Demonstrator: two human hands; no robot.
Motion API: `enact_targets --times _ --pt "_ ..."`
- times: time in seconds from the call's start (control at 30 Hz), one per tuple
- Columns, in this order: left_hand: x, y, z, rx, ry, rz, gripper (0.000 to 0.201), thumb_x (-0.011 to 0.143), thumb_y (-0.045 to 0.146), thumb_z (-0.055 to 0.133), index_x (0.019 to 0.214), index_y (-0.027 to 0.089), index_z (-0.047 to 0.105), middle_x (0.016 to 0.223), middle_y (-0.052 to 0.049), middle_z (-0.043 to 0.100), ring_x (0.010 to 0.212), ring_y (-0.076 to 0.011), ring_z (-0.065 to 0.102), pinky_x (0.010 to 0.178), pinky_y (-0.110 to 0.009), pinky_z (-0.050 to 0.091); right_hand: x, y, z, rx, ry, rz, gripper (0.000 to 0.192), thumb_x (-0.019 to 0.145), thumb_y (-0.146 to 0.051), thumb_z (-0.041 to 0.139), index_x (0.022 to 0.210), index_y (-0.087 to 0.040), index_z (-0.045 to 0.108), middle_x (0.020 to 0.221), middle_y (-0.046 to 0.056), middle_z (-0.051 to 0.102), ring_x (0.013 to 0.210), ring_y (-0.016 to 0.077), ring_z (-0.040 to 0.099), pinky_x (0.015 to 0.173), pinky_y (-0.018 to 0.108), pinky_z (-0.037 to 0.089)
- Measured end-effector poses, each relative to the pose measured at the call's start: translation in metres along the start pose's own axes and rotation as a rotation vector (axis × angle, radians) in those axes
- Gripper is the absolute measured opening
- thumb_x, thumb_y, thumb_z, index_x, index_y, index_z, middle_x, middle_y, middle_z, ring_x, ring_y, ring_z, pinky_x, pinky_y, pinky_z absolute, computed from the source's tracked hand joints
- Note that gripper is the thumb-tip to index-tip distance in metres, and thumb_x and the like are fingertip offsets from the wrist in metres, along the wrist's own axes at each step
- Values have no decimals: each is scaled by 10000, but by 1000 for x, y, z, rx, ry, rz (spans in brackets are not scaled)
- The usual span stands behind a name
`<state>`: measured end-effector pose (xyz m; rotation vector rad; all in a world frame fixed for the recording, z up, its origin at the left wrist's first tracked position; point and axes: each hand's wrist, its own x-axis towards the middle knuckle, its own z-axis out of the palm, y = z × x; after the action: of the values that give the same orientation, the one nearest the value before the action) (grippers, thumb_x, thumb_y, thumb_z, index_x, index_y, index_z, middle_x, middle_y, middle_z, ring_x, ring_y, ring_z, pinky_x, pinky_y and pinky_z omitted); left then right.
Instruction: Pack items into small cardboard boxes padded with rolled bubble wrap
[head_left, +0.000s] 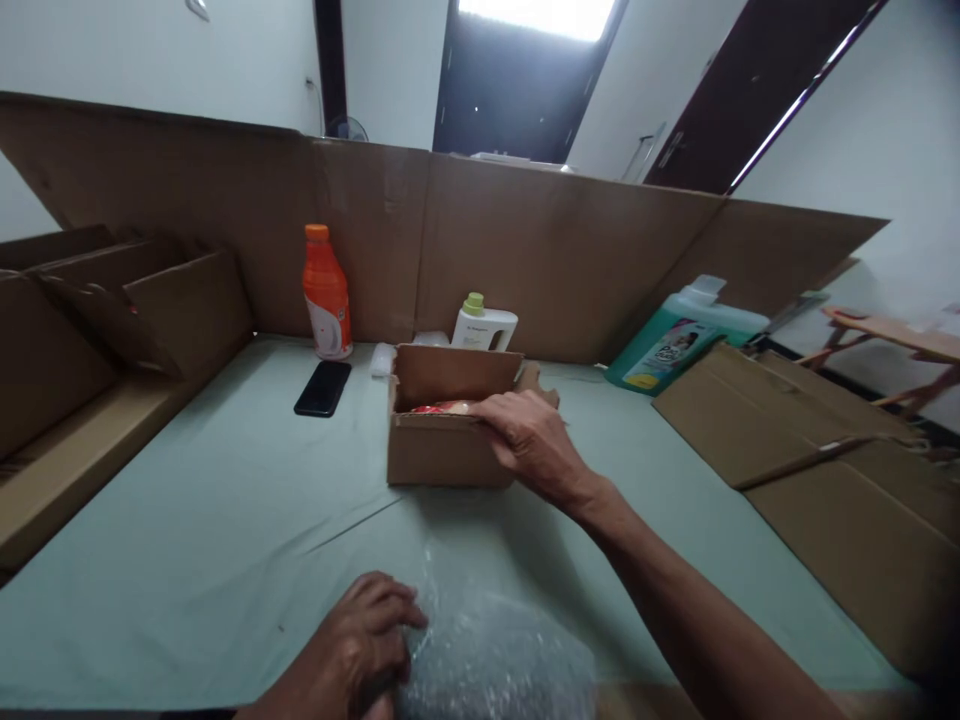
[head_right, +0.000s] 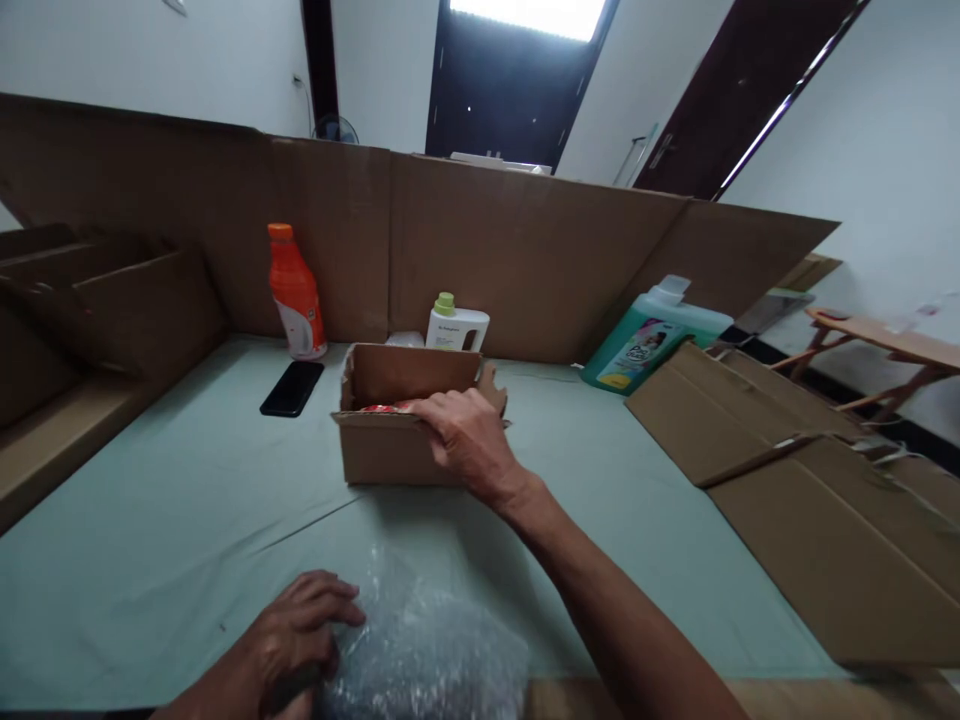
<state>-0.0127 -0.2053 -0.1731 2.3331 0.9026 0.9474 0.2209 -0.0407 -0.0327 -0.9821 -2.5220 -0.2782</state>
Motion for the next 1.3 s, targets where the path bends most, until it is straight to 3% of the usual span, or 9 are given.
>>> enact_targets --times 0.13,0.23,0.37,0.43,0.6,0.73,0.97,1.17,1.3 --pt "3 -2 8 65 111 -200 241 680 77 487 823 223 614 982 -78 728 912 -236 677 805 -378 570 8 -20 7 60 0 -67 299 929 -90 506 1126 -200 702 1001 68 770 839 225 644 743 353 412" --pt "8 -2 14 149 172 -237 234 734 68 471 859 211 609 877 -74 716 791 -218 679 713 -356 577 -3 -27 2 125 206 -62 244 952 -161 541 1130 -218 698 1083 84 759 965 253 667 856 412 457" --pt "12 -8 13 197 252 -276 236 769 80 467 876 213 630 921 -88 714 841 -220 696 742 -350 593 -52 -22 -1 164 578 133 231 904 -167 630 1086 -296 688 1041 53 757 999 260 692 926 454 480" --pt "12 -18 6 217 284 -314 225 780 102 489 872 222 657 1100 -119 703 1005 -249 692 817 -367 596 -80 -10 10 195 632 306 168 903 -182 623 1019 -287 686 974 50 754 941 250 699 892 444 506" --pt "29 -60 -12 186 327 -477 188 809 168 516 832 208 698 1517 -144 452 1275 -323 569 995 -502 534 -102 27 67 555 274 741 437 755 -395 713 1145 -211 642 1093 114 746 960 285 710 791 429 575" --pt "55 -84 -12 128 317 -517 184 768 145 528 777 200 703 1409 -113 522 1263 -304 559 1047 -488 494 -83 34 106 880 69 808 537 639 -460 770 1079 -181 639 985 110 772 855 297 722 709 407 599" --pt "53 -83 3 219 440 -426 233 786 169 506 767 215 734 1017 -114 660 1012 -283 635 838 -421 570 -96 20 126 805 160 780 414 724 -436 758 1095 -258 713 1073 104 784 1004 386 718 811 491 607" --pt "53 -95 4 155 449 -547 221 851 271 526 805 217 735 1343 -141 603 1283 -330 562 992 -492 533 -89 25 132 769 168 849 375 756 -492 719 1010 -218 680 938 90 775 854 330 720 746 443 598" --pt "61 -96 0 59 440 -654 242 876 311 514 857 205 731 1467 -144 518 1326 -329 545 846 -409 596 -77 27 138 722 141 882 385 801 -488 669 1056 -201 648 980 96 759 891 303 703 805 434 572"
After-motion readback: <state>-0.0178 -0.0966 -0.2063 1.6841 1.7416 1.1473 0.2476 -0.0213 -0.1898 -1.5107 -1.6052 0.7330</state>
